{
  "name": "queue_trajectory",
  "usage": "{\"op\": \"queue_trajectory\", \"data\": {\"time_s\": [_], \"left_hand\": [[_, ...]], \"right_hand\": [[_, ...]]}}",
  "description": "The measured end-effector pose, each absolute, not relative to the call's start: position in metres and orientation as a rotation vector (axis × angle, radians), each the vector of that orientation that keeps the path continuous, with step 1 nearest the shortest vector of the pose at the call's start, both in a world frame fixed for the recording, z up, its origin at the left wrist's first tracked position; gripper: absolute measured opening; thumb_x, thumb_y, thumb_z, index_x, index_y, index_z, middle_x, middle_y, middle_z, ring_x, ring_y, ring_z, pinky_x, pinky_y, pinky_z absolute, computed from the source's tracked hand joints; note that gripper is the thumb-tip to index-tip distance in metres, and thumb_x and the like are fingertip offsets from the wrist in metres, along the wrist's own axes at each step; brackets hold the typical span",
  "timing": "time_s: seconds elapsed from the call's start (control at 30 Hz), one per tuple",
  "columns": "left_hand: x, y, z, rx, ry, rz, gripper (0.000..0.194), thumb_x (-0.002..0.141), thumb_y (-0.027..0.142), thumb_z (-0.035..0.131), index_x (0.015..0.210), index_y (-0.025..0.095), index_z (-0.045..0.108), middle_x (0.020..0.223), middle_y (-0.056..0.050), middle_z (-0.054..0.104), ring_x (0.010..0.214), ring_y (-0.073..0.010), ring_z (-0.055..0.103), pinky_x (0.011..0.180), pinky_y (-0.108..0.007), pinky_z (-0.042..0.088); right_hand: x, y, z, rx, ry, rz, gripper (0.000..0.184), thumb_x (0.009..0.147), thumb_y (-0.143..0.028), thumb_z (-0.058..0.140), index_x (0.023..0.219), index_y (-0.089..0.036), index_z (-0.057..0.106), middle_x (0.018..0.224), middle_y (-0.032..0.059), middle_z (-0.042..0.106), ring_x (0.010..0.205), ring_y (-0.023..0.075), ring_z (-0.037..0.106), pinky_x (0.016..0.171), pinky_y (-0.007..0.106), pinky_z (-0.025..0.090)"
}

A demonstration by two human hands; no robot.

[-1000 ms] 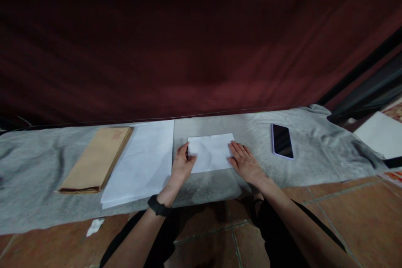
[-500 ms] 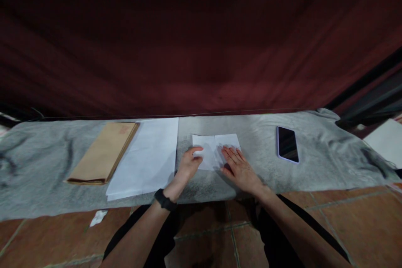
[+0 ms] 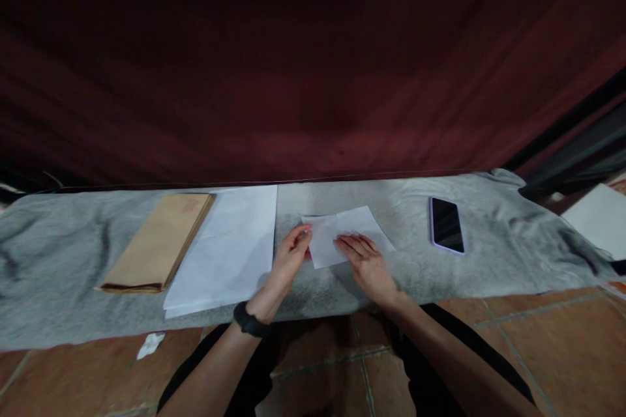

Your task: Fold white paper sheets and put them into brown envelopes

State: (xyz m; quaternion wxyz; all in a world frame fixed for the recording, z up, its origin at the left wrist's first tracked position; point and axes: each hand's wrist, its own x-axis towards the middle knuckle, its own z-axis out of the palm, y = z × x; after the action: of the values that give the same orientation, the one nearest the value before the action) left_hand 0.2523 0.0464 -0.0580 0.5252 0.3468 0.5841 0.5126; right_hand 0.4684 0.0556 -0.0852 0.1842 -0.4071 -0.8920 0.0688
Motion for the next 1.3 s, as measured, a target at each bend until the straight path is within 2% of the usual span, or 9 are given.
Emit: {"op": "queue_trajectory", "data": {"time_s": [0.1,0.23,0.37,0.5,0.63,0.83,1.07,1.2,1.3], "left_hand": [[0.242,0.052,-0.062,0.752,1.423,1.328,0.047,0.085,0.036,0.06,0.128,0.017,0.059,0.101,-0.007,0.068,0.082,-0.0177,0.067,0.071,-0.03,0.055],[0.235,0.057,-0.068,0.853,1.49,1.292,0.058,0.078,0.022,0.064,0.136,0.019,0.055,0.129,-0.012,0.063,0.109,-0.0214,0.067,0.091,-0.034,0.055],[0.244,0.056,-0.062,1.029,1.416,1.242,0.065,0.08,0.027,0.068,0.142,0.024,0.052,0.147,-0.01,0.054,0.132,-0.0263,0.055,0.105,-0.038,0.048],[0.254,0.053,-0.051,0.868,1.181,1.208,0.061,0.081,0.038,0.072,0.138,0.02,0.058,0.131,-0.012,0.067,0.12,-0.028,0.063,0.097,-0.038,0.052],[0.258,0.051,-0.05,0.691,1.132,1.114,0.059,0.074,0.04,0.081,0.128,0.019,0.065,0.114,-0.009,0.074,0.099,-0.0233,0.07,0.08,-0.031,0.054],[0.261,0.048,-0.06,0.731,1.134,1.053,0.065,0.065,0.029,0.083,0.126,0.019,0.064,0.098,-0.005,0.076,0.083,-0.0202,0.071,0.074,-0.029,0.052],[0.257,0.047,-0.067,0.752,1.229,1.03,0.058,0.063,0.024,0.077,0.119,0.017,0.066,0.091,-0.004,0.075,0.074,-0.0188,0.069,0.07,-0.029,0.051],[0.251,0.046,-0.076,0.728,1.297,1.033,0.057,0.063,0.024,0.074,0.119,0.018,0.066,0.088,-0.003,0.073,0.073,-0.0188,0.068,0.068,-0.029,0.051],[0.246,0.046,-0.081,0.699,1.329,1.063,0.056,0.061,0.022,0.073,0.116,0.018,0.066,0.085,-0.002,0.072,0.072,-0.0188,0.068,0.068,-0.028,0.051]], "right_hand": [[0.478,0.06,-0.071,-1.145,-2.336,0.308,0.054,0.095,-0.008,0.036,0.14,-0.027,0.059,0.143,0.0029,0.061,0.13,0.0213,0.057,0.116,0.043,0.042],[0.493,0.066,-0.048,-1.057,-1.967,0.53,0.043,0.098,-0.02,0.039,0.131,-0.026,0.066,0.135,0.0051,0.067,0.124,0.0227,0.061,0.108,0.042,0.049],[0.502,0.078,-0.039,-1.248,-1.335,0.673,0.028,0.091,-0.043,0.061,0.099,-0.02,0.075,0.099,0.0063,0.077,0.095,0.0257,0.07,0.085,0.039,0.057],[0.499,0.086,-0.046,-1.202,-0.95,1.095,0.037,0.078,-0.049,0.074,0.097,-0.017,0.071,0.089,0.0046,0.077,0.075,0.0213,0.07,0.066,0.031,0.056],[0.489,0.084,-0.059,-1.222,-0.886,1.368,0.038,0.073,-0.049,0.077,0.096,-0.019,0.07,0.08,0.0023,0.077,0.059,0.0206,0.068,0.053,0.031,0.053],[0.48,0.081,-0.081,-1.257,-1.069,1.376,0.033,0.08,-0.05,0.068,0.097,-0.021,0.069,0.082,0.0042,0.078,0.065,0.0254,0.071,0.057,0.037,0.058],[0.479,0.089,-0.104,-1.279,-1.307,1.194,0.038,0.086,-0.046,0.059,0.113,-0.021,0.065,0.1,0.0069,0.077,0.084,0.0257,0.072,0.075,0.04,0.06],[0.483,0.093,-0.113,-1.344,-1.452,0.959,0.052,0.091,-0.035,0.051,0.14,-0.02,0.048,0.113,0.0104,0.072,0.089,0.0245,0.071,0.081,0.042,0.06],[0.492,0.091,-0.112,-1.346,-1.708,0.747,0.054,0.092,-0.02,0.046,0.146,-0.024,0.045,0.136,0.0129,0.06,0.113,0.0254,0.066,0.099,0.045,0.055]]}}
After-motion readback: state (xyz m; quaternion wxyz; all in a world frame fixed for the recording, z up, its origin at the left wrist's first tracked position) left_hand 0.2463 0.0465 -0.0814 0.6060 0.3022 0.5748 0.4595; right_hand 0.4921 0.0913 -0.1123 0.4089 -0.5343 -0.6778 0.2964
